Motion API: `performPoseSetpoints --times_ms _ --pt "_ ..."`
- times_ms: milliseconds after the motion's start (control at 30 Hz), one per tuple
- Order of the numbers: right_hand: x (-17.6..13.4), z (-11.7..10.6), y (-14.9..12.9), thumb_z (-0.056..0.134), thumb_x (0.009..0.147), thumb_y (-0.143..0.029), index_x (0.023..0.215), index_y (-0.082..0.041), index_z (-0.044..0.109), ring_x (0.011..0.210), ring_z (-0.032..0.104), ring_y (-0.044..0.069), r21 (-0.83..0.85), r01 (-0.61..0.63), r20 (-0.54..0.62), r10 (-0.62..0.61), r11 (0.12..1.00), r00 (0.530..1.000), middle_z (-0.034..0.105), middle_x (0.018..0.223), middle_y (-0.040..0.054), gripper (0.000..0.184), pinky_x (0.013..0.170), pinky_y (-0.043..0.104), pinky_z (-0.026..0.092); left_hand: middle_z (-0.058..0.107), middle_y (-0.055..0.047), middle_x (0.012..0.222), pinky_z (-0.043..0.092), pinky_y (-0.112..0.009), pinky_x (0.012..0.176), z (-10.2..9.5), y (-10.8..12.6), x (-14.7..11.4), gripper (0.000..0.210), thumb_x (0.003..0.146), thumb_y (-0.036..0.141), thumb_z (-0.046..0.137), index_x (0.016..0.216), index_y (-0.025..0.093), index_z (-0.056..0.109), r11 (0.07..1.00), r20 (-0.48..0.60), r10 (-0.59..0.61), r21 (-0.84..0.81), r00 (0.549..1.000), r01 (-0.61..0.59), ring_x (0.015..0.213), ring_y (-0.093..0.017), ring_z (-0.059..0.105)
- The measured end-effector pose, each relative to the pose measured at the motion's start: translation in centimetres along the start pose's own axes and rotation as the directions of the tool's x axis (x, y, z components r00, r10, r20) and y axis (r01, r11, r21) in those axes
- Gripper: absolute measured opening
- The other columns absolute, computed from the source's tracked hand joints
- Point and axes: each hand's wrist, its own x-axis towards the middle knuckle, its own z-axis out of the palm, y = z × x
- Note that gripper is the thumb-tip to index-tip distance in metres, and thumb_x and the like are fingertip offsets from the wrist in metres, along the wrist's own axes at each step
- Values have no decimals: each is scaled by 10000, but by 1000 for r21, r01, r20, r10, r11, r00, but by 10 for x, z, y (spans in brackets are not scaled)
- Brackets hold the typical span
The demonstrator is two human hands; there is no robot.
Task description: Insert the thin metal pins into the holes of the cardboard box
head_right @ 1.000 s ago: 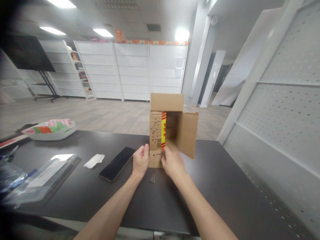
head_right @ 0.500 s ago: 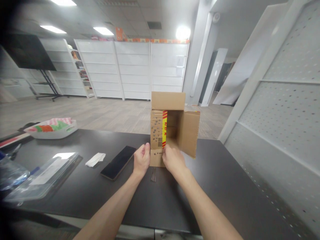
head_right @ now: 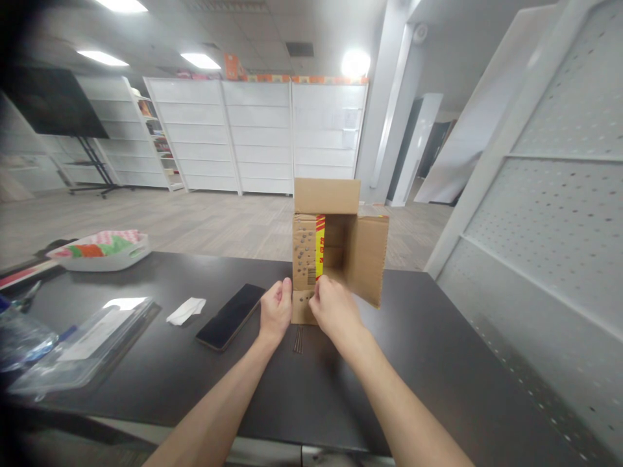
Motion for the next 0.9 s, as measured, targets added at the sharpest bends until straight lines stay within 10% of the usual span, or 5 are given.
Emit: performPoseSetpoints --times_ms 333,900 --pt "-28 -12 1 470 723 -108 766 -187 520 670 501 142 228 187 -127 -161 955 979 543 715 2 103 617 246 358 320 55 497 230 -218 489 0 1 0 439 891 466 381 558 193 301 1000 -2 -3 9 1000 3 484 -80 279" --pt "-91 43 14 456 870 -98 838 -205 533 817 509 181 329 262 18 -283 908 959 559 849 23 136 727 301 397 310 58 503 226 -219 504 -1 1 0 444 896 460 375 554 185 304 1000 1 -5 20 1000 5 496 -76 271"
